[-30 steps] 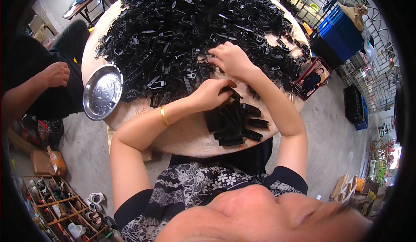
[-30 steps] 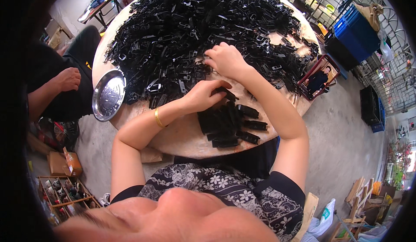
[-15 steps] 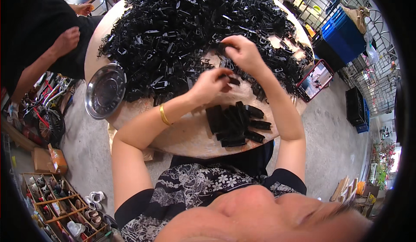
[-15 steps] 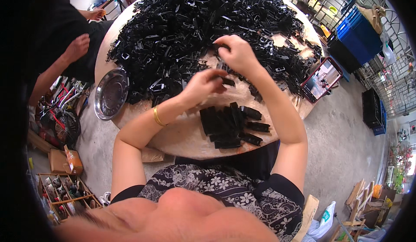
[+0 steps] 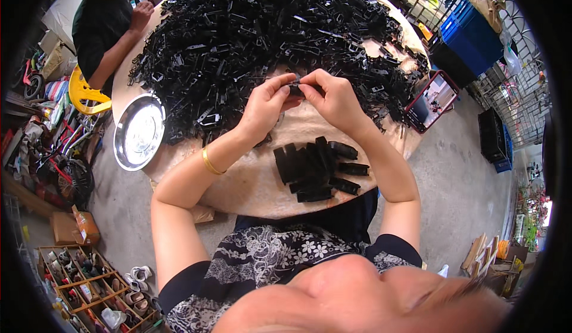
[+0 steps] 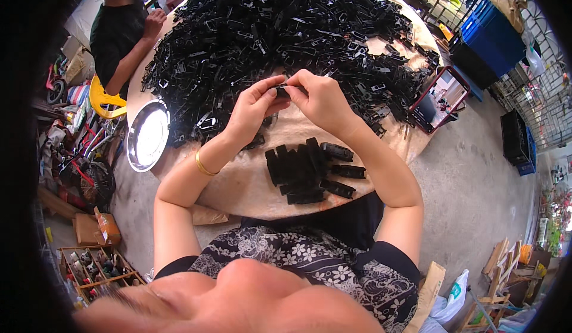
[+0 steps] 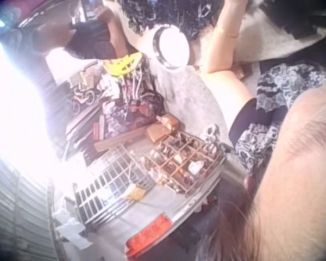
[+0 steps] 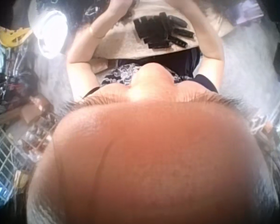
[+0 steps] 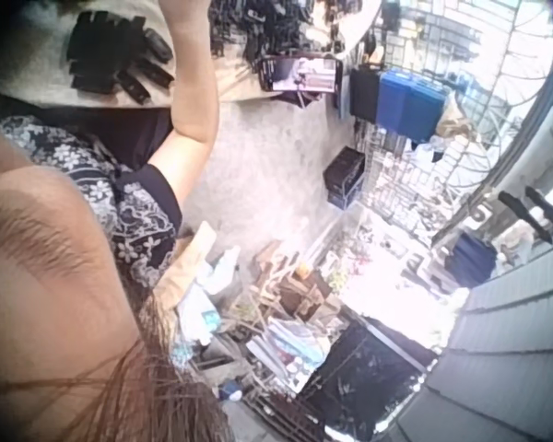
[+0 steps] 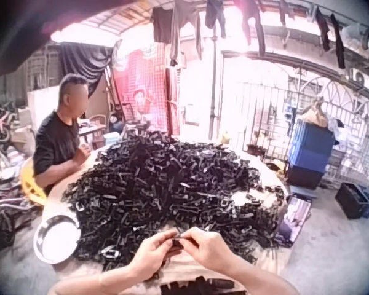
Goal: The person assembles plastic components by hand, fitting smaller parts together and placing the assembled pieces on the table.
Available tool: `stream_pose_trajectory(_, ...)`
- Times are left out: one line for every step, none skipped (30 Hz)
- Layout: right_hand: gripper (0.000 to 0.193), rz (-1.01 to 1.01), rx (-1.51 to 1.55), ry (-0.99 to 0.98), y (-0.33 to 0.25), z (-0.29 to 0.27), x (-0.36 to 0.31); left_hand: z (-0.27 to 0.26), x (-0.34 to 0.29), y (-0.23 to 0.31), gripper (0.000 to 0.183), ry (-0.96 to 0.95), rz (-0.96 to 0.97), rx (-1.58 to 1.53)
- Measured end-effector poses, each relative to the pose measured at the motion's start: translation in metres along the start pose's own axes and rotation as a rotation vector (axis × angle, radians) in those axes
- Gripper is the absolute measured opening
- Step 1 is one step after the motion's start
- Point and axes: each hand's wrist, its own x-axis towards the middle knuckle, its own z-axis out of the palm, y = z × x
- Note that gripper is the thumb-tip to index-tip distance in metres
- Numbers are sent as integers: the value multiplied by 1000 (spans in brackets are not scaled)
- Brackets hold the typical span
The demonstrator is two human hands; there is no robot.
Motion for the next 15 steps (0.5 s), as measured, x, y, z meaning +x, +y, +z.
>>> stream_pose_trajectory(12, -21, -4, 10, -1, 0, -1, 0, 0, 0, 34, -8, 14, 37)
stream_pose_trajectory(12, -18, -5, 11, 1, 2, -2, 0, 0, 0, 34, -16, 28, 74)
stream_pose_trajectory(14, -57, 0, 58, 4, 5, -2, -1, 0, -1, 34, -19, 26, 72)
stream_pose_trajectory(16, -98, 9, 103, 6, 8, -2, -3, 1, -1, 36, -48, 52, 109)
stream_pose_trajectory(16, -97, 9, 102, 5, 8, -3, -5, 2, -1, 38, -76, 79, 146)
stream_pose_trajectory(18, -83, -110, 111, 2, 7, -4, -6, 3, -1, 38, -77, 78, 145)
stream_pose_trajectory(21, -70, -227, 117, -2, 5, -4, -8, 3, -1, 39, -80, 99, 174)
stream_pose_trajectory(21, -71, -228, 116, -6, 3, -3, -9, 3, -1, 41, -83, 121, 203)
stream_pose_trajectory(25, -14, -337, 109, -10, -1, -1, -9, 3, 0, 41, -82, 121, 202)
stream_pose_trajectory(28, 45, -449, 105, -13, -5, -1, -8, 2, 2, 41, -92, 112, 174)
stream_pose_trajectory(28, 46, -450, 106, -15, -8, 0, -7, 2, 4, 40, -102, 104, 147)
stream_pose_trajectory(30, 106, -435, 57, -15, -10, 0, -7, 1, 6, 40, -103, 103, 147)
stream_pose_trajectory(31, 167, -423, 12, -16, -14, 0, -6, 1, 9, 41, -131, 101, 106)
stream_pose_trajectory(31, 169, -425, 16, -10, -16, -1, -4, 1, 12, 42, -158, 97, 66)
stream_pose_trajectory(29, 204, -63, -38, -1, -17, -1, -3, 1, 15, 42, -164, 97, 67)
